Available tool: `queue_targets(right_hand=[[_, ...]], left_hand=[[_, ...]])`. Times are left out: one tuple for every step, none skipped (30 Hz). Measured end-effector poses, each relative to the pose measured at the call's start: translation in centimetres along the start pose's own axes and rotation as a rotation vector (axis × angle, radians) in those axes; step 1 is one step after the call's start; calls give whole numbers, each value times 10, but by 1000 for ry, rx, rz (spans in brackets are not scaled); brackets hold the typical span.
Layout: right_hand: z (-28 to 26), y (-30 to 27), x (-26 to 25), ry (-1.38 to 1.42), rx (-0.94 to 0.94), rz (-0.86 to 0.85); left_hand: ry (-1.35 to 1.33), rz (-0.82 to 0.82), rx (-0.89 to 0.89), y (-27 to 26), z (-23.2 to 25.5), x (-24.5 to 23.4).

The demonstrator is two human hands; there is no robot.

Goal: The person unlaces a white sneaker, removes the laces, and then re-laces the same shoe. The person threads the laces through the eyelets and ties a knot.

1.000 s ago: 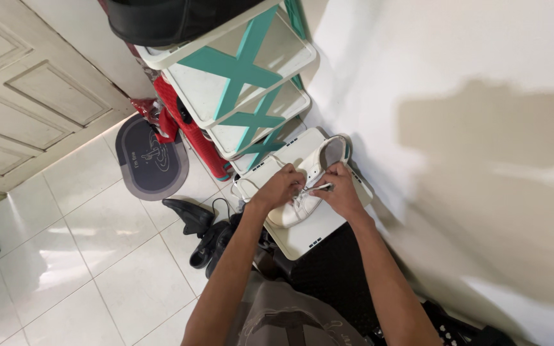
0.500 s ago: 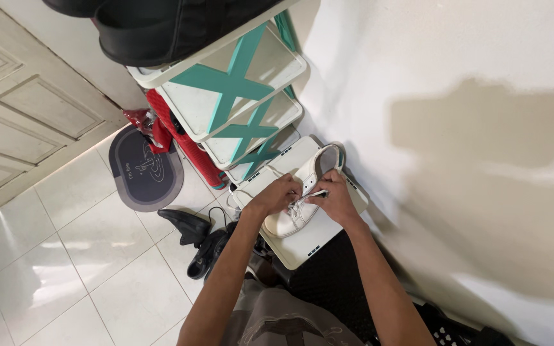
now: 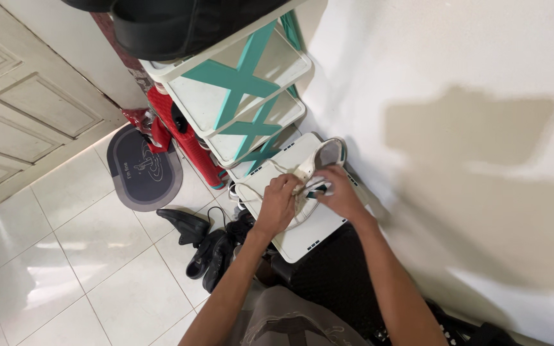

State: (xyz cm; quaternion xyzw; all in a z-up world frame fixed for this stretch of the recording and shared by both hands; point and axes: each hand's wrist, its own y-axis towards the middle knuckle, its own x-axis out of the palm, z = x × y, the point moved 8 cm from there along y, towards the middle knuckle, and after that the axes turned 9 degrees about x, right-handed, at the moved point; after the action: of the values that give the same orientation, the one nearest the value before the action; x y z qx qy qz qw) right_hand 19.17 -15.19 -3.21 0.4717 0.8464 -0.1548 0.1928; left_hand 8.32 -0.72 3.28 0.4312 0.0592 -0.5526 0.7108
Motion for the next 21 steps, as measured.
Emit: queue_targets(right_hand=[[3, -1, -9, 183, 2, 24], [9, -3, -18, 366, 4, 48], [13, -8, -26, 355, -18, 108], [18, -15, -32, 343, -41, 169], [21, -20, -35, 335, -66, 230], [22, -23, -34, 278, -81, 252], [24, -28, -34, 219, -94, 278], [25, -32, -34, 161, -106, 303], [29, -34, -30, 140, -61, 291], [31, -35, -24, 120, -16, 279], [30, -36, -20, 101, 28, 267], [31, -37, -14, 106, 91, 206], [29, -37, -3, 113, 152, 144], [27, -36, 8, 119, 213, 81], [20, -37, 18, 60, 223, 27], [15, -37, 28, 1, 232, -27], [9, -37, 37, -56, 240, -78], [3, -35, 42, -63, 225, -49], [-1, -35, 46, -69, 211, -19], [-4, -33, 48, -76, 198, 10], [-5, -32, 49, -84, 194, 20]], left_hand=[[-37, -29, -29, -3, -1, 0], [-74, -58, -57, -7, -4, -2], [-115, -87, -86, -10, -6, 0], [-145, -102, -99, -14, -4, 2], [-171, -118, -109, -17, -3, 0], [-196, -135, -119, -20, -2, 0], [-196, -172, -230, -25, -9, 4], [-195, -210, -340, -31, -15, 8], [-194, -251, -451, -39, -20, 13], [-161, -266, -486, -44, -21, 16], [-127, -280, -520, -49, -23, 19], [-92, -294, -555, -55, -25, 21], [22, -247, -436, -53, -20, 17], [133, -202, -315, -52, -12, 15], [243, -158, -193, -54, -4, 13], [269, -192, -163, -60, -3, 17], [296, -225, -131, -64, -4, 21], [323, -259, -98, -68, -5, 24], [348, -246, -67, -73, -3, 25], [373, -232, -35, -77, -2, 25], [397, -219, -4, -80, -1, 25]])
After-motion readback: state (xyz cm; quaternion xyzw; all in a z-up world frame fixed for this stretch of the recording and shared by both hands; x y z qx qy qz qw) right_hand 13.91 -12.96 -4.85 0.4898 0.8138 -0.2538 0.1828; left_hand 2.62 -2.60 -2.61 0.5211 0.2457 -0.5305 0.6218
